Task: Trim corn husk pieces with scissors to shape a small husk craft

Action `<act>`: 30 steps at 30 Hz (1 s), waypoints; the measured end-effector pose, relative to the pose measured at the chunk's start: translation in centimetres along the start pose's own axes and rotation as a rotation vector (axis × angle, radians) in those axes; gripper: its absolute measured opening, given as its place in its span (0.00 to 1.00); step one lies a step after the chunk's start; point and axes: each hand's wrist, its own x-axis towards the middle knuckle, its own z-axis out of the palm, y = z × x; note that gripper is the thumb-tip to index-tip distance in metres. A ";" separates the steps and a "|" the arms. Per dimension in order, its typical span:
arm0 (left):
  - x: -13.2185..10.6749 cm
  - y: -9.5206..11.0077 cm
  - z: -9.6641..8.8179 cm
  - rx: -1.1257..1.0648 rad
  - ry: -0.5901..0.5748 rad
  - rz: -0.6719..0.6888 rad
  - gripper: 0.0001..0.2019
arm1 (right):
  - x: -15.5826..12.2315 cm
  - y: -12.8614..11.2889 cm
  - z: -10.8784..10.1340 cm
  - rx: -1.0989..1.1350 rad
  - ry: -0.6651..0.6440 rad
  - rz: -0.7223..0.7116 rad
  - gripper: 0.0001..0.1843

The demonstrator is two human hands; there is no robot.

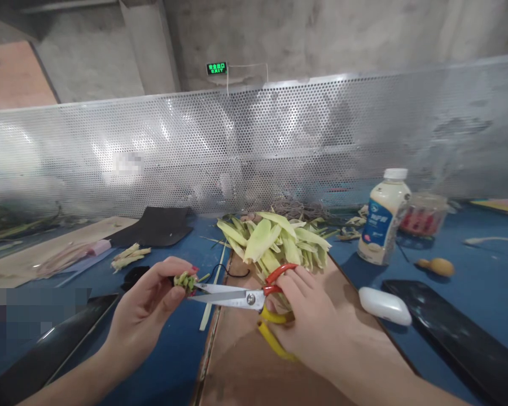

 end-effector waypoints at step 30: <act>-0.4 -0.1 -0.1 -0.069 -0.064 0.001 0.06 | 0.4 0.2 -0.2 -0.151 0.122 -0.129 0.11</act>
